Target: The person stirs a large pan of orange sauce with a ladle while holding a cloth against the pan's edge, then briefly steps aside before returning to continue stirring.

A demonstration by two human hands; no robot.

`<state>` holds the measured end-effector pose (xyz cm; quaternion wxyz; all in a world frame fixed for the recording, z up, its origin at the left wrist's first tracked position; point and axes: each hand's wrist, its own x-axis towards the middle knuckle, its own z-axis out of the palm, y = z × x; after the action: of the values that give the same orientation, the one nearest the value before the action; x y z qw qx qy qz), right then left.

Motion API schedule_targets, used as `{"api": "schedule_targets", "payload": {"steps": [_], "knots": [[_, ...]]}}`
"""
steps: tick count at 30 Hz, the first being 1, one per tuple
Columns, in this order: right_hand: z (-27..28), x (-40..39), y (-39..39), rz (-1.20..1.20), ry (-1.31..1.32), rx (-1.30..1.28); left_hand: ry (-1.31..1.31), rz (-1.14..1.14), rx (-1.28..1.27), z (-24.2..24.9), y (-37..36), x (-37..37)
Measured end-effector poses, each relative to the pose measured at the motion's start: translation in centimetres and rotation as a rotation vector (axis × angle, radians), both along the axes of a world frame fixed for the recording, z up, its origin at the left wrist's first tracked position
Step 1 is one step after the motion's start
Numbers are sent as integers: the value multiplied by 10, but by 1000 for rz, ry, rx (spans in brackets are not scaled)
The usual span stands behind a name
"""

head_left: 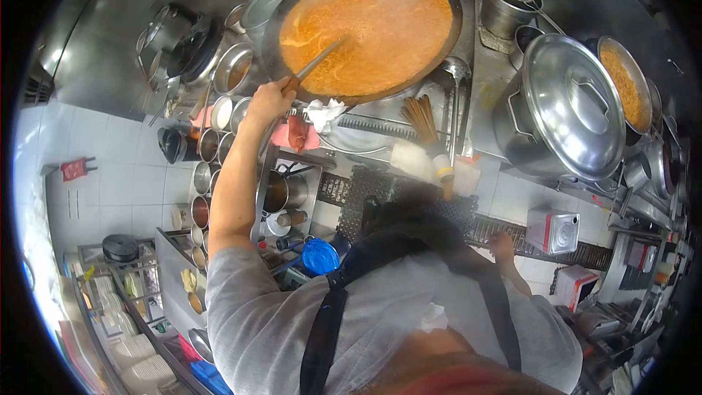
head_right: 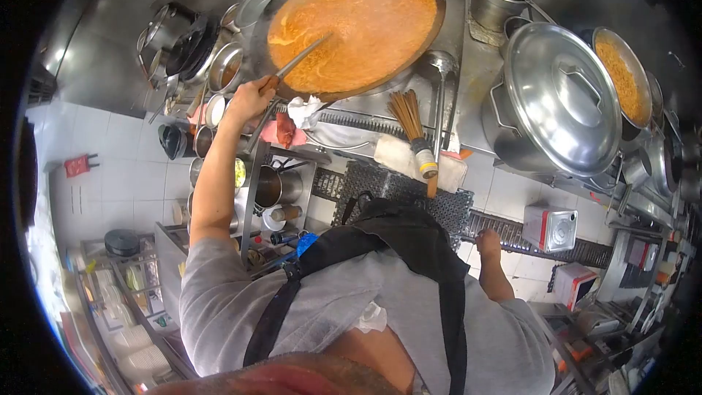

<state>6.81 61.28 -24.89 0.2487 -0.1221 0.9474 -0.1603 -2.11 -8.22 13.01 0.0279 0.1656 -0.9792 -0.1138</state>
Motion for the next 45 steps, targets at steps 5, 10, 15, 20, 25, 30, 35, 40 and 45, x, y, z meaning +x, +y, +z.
{"api": "schedule_targets", "payload": {"steps": [5, 10, 15, 20, 25, 30, 35, 40, 45], "knots": [[8, 17, -5, -305, -127, -30, -31, -22, -54, -22, -10, -65], [2, 23, -9, -327, -258, 56, -45, -9, -118, -18, -10, -115], [-3, 36, -12, -425, -188, -63, -70, 79, -127, 8, -1, -143], [3, 31, -17, -282, -107, -124, 21, 108, -45, 54, 4, -114], [30, 8, -36, -285, -86, -16, 139, 11, 10, 124, -2, -12], [-16, -22, -27, 16, 54, 67, 131, 86, 184, 162, -20, 115], [-12, -53, -29, 143, -66, 26, -2, 245, 166, 180, 4, 182], [22, -68, -37, -169, -221, -10, -29, 226, 217, 167, 1, 201], [27, -69, -39, -118, -171, 16, -158, 190, 122, 139, 23, 163]]}}
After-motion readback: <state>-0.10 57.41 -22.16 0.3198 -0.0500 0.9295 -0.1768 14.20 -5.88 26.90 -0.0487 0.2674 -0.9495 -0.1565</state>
